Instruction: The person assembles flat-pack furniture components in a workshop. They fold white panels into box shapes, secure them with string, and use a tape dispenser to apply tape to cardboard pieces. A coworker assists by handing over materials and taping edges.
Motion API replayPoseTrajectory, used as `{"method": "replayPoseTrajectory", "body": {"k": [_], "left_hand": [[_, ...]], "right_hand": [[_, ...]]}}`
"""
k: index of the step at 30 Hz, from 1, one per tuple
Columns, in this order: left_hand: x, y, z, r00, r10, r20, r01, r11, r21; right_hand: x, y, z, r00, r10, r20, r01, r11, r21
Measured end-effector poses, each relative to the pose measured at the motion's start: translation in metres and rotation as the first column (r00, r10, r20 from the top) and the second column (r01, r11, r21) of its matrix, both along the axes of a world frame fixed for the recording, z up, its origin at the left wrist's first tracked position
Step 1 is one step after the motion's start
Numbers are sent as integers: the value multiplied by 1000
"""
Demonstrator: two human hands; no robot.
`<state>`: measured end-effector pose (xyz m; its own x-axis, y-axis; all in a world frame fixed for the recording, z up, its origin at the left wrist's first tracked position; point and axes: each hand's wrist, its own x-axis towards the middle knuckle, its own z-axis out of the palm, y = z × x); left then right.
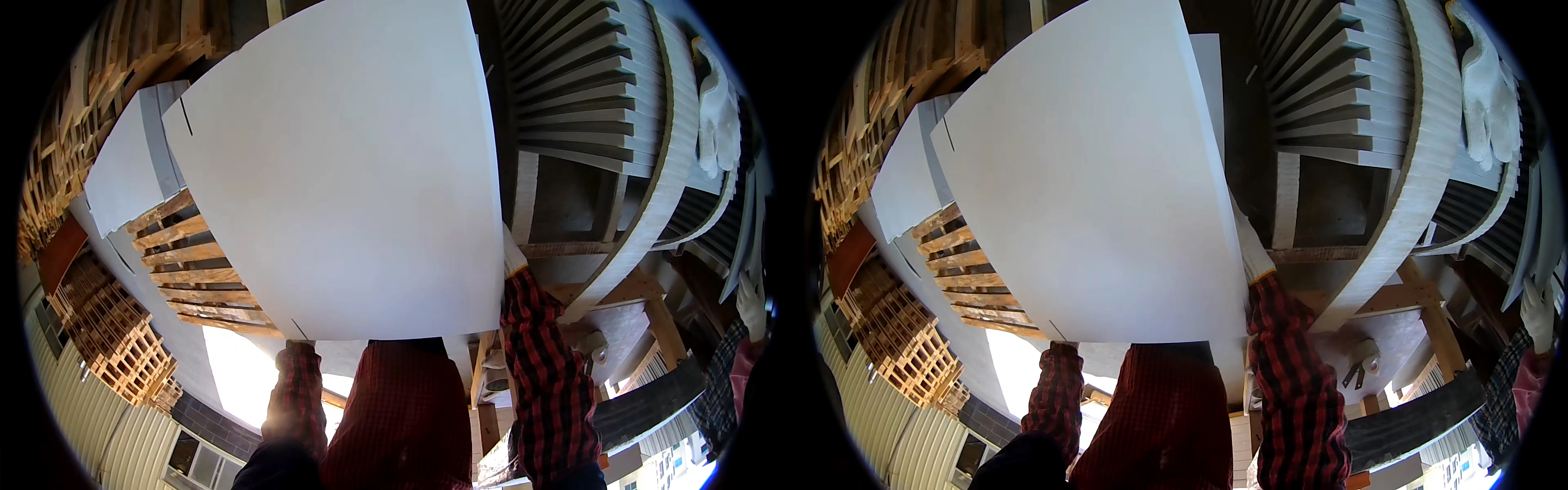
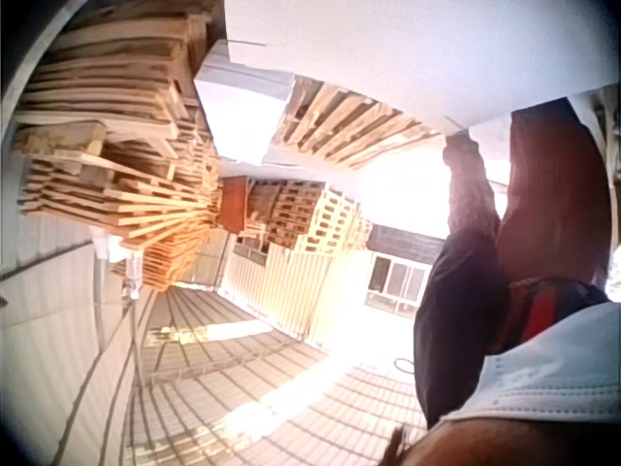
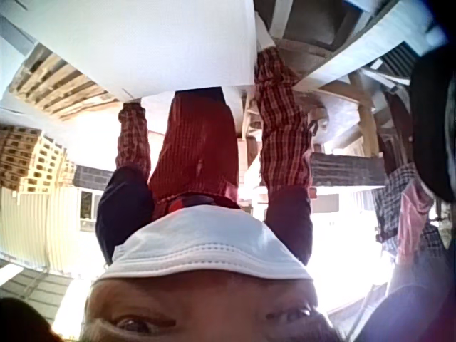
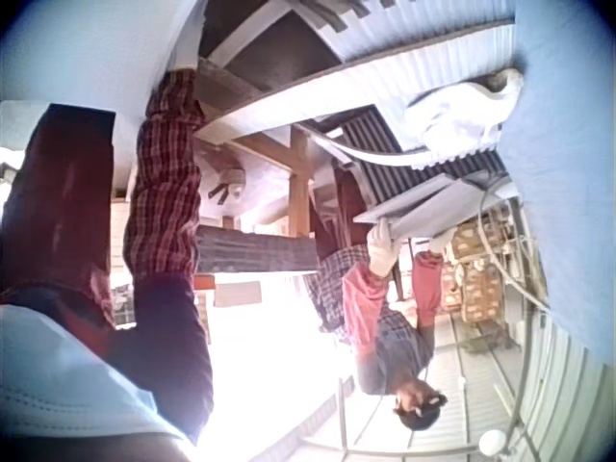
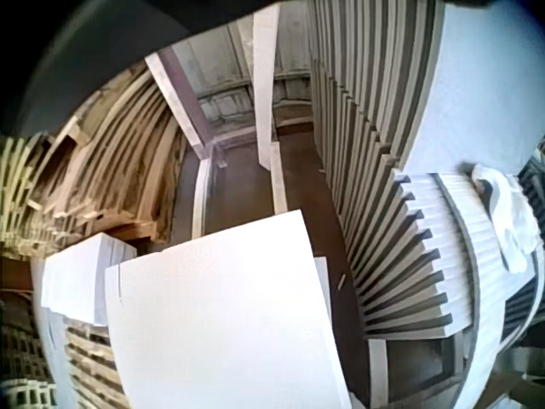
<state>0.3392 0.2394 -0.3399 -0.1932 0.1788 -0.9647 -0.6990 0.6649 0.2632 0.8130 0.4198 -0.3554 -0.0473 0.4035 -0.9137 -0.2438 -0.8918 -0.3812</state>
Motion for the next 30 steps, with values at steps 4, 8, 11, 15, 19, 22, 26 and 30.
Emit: {"method": "replayPoseTrajectory", "body": {"k": [4, 8, 11, 15, 19, 22, 26, 30], "left_hand": [[-34, 54, -19, 1000, -17, -9, 18, 992, 126], [-62, 120, -25, 999, -19, 41, 9, 971, 238], [-30, 165, -5, 998, -1, 58, -7, 990, 143], [0, 153, 30, 919, -294, -264, 286, 956, -67], [51, 69, 71, 640, -726, -252, 624, 683, -380], [191, 82, 144, 158, -975, -154, 982, 171, -77], [348, 151, 216, -1, -694, -720, 957, -209, 200], [446, 226, 244, 92, -154, -984, 700, -693, 174]], "right_hand": [[-9, 49, -16, 995, 31, 96, -48, 983, 179], [-20, 110, -11, 989, 98, 107, -122, 963, 239], [-13, 131, 17, 986, 131, 100, -148, 971, 188], [9, 77, 43, 906, 125, 404, -307, 851, 426], [-15, 30, 141, 789, -515, 335, 277, 784, 555], [8, 19, 218, 551, -711, 437, 189, 617, 764], [64, 17, 239, 207, -729, 652, 235, 684, 690], [83, -11, 188, 496, -243, 834, 47, 966, 253]]}}
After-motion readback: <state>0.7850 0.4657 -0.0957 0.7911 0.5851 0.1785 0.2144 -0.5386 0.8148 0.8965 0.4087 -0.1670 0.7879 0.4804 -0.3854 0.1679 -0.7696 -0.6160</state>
